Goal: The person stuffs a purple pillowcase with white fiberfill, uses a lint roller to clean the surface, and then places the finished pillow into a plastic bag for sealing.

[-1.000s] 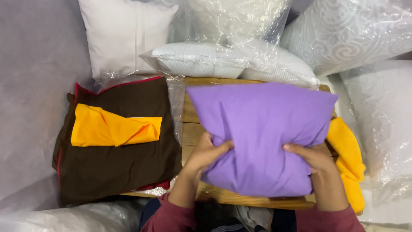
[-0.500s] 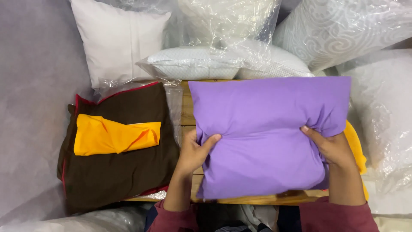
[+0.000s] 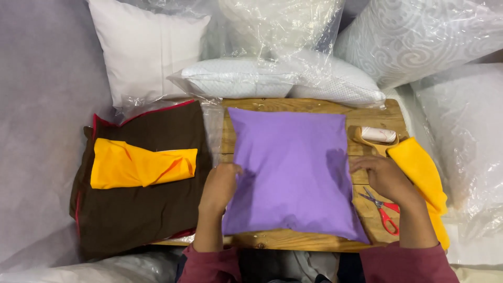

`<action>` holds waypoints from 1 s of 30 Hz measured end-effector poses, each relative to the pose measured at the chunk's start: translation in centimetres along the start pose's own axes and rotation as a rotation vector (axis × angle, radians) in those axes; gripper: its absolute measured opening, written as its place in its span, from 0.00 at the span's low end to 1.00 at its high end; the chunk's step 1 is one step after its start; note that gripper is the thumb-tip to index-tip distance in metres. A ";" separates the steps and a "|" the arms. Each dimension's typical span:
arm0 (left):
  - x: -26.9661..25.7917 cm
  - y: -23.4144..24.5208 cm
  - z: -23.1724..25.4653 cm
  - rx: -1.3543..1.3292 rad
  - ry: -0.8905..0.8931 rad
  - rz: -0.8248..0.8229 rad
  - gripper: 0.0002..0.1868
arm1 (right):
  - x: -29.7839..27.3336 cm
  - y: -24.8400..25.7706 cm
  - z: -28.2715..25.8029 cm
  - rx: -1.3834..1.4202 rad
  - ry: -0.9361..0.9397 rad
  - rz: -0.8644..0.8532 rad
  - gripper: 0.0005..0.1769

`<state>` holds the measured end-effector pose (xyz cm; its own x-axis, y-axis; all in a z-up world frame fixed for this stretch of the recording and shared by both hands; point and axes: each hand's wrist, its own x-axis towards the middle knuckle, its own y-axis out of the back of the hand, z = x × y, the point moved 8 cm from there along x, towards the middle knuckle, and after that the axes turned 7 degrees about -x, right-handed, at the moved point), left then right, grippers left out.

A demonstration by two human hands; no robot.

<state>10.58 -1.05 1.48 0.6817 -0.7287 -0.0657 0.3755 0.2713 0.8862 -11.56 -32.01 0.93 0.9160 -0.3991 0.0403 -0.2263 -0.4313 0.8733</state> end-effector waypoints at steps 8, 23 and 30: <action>1.6 -10.0 7.2 -0.026 -0.365 0.228 0.31 | 0.9 -7.5 -9.6 -0.234 0.349 0.162 0.30; 2.1 -14.6 4.8 0.120 -0.070 -0.002 0.36 | -0.6 -13.9 -10.0 -0.416 0.430 0.087 0.39; -0.1 -14.0 9.5 0.085 -0.123 -0.017 0.47 | 0.9 -4.8 -10.1 -0.042 0.323 0.479 0.19</action>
<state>-0.71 -10.80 -6.54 0.5917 -0.8057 -0.0288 0.3280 0.2079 0.9215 -6.28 -22.19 1.69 0.7710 -0.2721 0.5758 -0.6330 -0.2282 0.7397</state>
